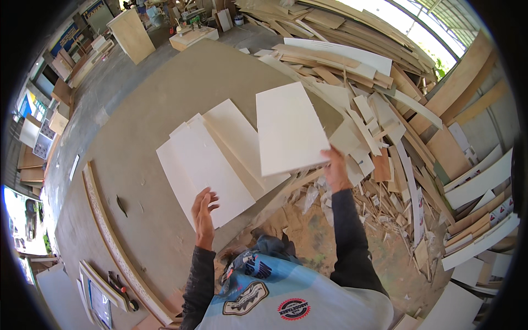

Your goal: The person hammers a nail into a wooden board, uses a tape measure and pencil to mark another board, and then picks up and examines several rectangular white boards one by one.

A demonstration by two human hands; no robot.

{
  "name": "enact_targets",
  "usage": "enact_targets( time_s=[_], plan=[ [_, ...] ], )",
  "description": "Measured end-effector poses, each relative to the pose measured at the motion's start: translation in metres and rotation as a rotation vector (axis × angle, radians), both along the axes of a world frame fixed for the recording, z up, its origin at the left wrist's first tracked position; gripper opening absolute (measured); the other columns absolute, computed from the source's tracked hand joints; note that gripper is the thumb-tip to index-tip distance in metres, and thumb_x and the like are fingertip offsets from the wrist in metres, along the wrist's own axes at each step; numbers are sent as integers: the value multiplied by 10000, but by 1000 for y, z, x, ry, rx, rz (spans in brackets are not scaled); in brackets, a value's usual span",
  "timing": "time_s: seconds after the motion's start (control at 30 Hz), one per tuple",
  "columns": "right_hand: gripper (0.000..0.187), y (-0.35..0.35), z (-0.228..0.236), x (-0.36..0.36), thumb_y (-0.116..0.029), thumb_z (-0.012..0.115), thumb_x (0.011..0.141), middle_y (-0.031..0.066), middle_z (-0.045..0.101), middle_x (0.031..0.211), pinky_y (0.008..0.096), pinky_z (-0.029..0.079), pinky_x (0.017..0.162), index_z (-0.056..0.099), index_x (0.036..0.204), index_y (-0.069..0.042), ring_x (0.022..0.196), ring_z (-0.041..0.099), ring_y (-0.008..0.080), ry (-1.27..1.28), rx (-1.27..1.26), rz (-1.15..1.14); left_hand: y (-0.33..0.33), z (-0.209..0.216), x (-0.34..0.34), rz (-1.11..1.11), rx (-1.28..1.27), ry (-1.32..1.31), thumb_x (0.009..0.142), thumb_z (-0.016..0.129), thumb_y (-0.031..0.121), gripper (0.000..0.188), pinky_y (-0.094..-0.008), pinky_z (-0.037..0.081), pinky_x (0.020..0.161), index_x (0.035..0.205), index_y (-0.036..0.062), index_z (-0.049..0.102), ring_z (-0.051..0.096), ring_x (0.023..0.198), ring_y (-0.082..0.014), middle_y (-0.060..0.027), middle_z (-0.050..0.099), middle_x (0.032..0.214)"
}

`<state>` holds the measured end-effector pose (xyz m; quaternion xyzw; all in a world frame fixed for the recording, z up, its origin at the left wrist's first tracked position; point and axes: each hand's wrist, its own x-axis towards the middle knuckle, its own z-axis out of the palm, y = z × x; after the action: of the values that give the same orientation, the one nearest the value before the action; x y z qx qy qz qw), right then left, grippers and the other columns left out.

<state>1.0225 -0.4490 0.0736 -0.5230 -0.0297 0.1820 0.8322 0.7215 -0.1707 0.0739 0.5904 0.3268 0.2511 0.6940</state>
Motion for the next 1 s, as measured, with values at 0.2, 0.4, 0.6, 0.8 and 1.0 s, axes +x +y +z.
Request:
enact_targets(
  time_s=[0.2,0.4,0.6,0.8,1.0],
  plan=[
    [489,21,27,-113,-95,644,894,75,646,1223,273,464,948,548,1353,44,1096,602,145,-181,58,87,17,13,60,-258,-146,10,1067,481,399,602,-340,499,937,1500,-16,425,617,1145,-234,-156,634,1265],
    [512,13,46,-167,-127,662,926,77,594,1221,280,443,954,501,1384,34,1113,548,139,-321,-122,381,35,7,78,-35,-332,-241,1069,535,240,541,-279,477,982,1495,-65,399,574,1197,-171,-116,600,1344],
    [451,16,48,-159,-163,697,932,73,624,1148,292,476,923,538,1313,20,1043,580,123,-332,-314,601,24,4,39,180,-213,-435,1059,560,193,490,-269,455,1019,1452,-83,463,575,1194,-151,-89,625,1339],
    [378,67,11,-153,-268,729,966,32,664,1072,237,482,822,603,1199,2,923,582,76,-200,-276,244,-19,23,22,352,-42,-368,994,681,161,429,-224,441,907,1355,-56,600,583,1021,-97,-53,674,1197],
    [365,70,-23,-150,-330,761,940,12,670,993,254,478,790,644,1068,-9,879,568,78,-196,-153,106,-18,60,31,429,143,-300,935,754,140,246,-244,449,768,1098,-38,711,542,881,-80,-15,602,972]
  ],
)
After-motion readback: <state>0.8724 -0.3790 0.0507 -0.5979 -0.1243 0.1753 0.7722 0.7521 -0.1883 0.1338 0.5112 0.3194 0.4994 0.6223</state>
